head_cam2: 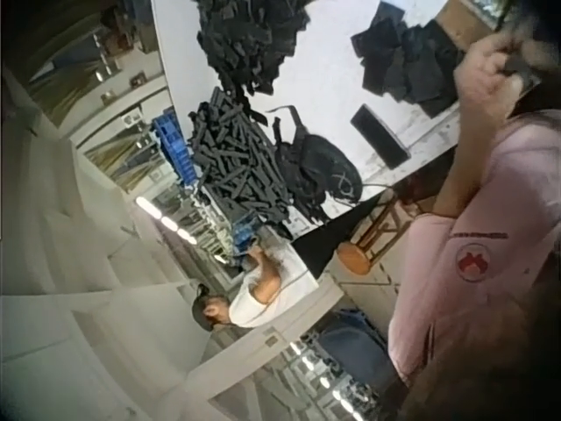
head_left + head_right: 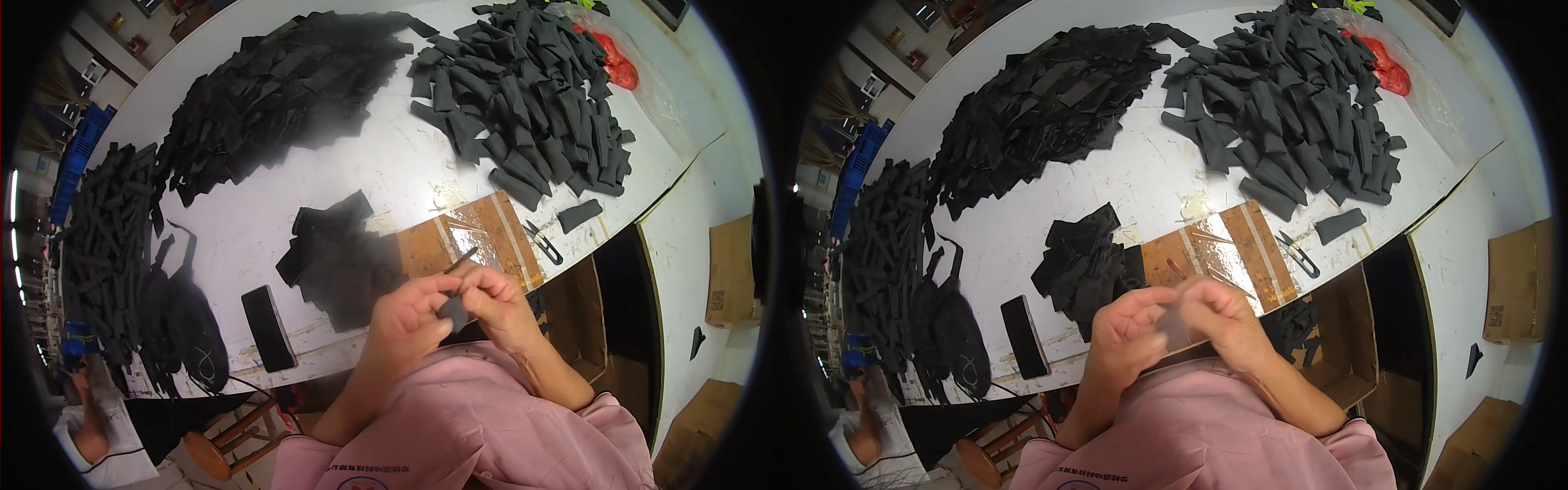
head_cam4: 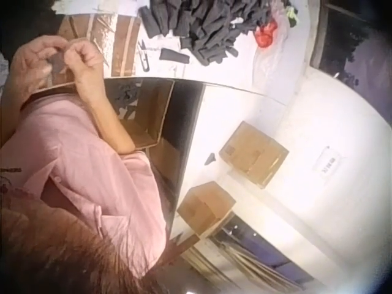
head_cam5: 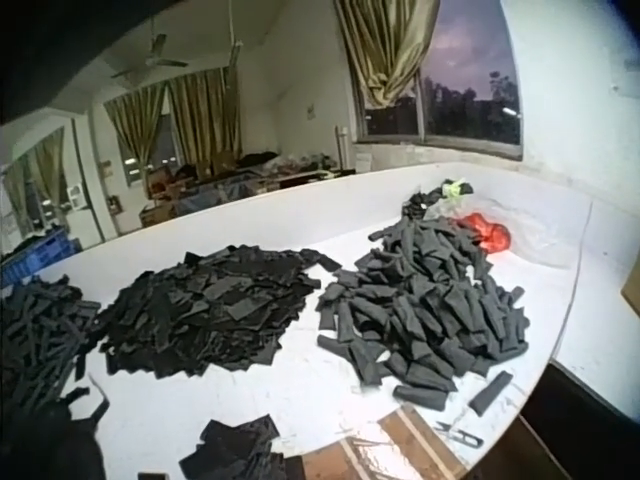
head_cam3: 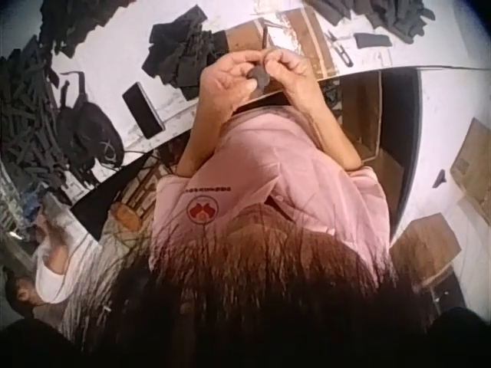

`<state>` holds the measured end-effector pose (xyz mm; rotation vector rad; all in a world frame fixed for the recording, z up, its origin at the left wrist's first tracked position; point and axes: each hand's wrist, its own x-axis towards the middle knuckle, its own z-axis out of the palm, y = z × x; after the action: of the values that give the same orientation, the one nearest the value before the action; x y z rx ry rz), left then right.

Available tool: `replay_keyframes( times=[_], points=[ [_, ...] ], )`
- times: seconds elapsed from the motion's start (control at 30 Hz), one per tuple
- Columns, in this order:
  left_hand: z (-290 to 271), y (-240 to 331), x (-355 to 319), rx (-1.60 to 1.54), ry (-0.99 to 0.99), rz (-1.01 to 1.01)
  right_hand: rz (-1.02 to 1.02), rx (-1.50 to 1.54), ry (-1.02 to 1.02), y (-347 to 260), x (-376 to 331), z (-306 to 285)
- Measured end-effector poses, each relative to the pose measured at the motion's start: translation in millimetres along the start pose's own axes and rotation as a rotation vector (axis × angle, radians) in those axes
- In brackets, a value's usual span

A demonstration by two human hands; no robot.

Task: The recorder is manually folding and sticking small black foam strips as part of a manufacturing task.

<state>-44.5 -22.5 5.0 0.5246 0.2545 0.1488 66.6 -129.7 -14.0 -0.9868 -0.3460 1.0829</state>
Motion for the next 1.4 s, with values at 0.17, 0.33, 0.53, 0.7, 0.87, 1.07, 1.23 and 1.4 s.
replay_keyframes(
  times=[0.17,0.33,0.53,0.7,0.87,1.07,1.23,1.4],
  points=[
    [-0.6,-25.3,10.4,0.969,0.37,0.525,-0.639,-0.824,0.077,-6.8,1.5,8.8],
    [9.3,-20.4,10.1,0.608,0.419,0.494,-0.743,-0.974,0.098,-14.1,3.4,14.2],
    [31.7,15.3,-0.6,-0.018,-0.076,-0.089,-0.216,-0.242,-0.098,-36.1,-3.5,16.8],
    [27.0,31.0,19.4,-0.162,-0.408,0.148,-0.1,-0.332,-0.058,-76.8,17.6,33.7],
    [-21.1,12.6,49.6,-0.416,-0.234,-0.119,0.117,-0.068,-0.088,-25.5,38.8,-19.0],
    [-11.7,15.9,54.6,-0.755,-0.162,-0.086,0.092,-0.228,-0.1,-43.2,55.9,-8.9],
    [-20.9,8.9,43.0,-0.722,-0.101,-0.028,0.162,-0.276,-0.177,-50.3,51.9,-7.6],
    [-7.2,3.5,39.4,0.643,0.216,0.362,0.102,-0.258,-0.172,-13.7,51.6,-30.5]
  ],
)
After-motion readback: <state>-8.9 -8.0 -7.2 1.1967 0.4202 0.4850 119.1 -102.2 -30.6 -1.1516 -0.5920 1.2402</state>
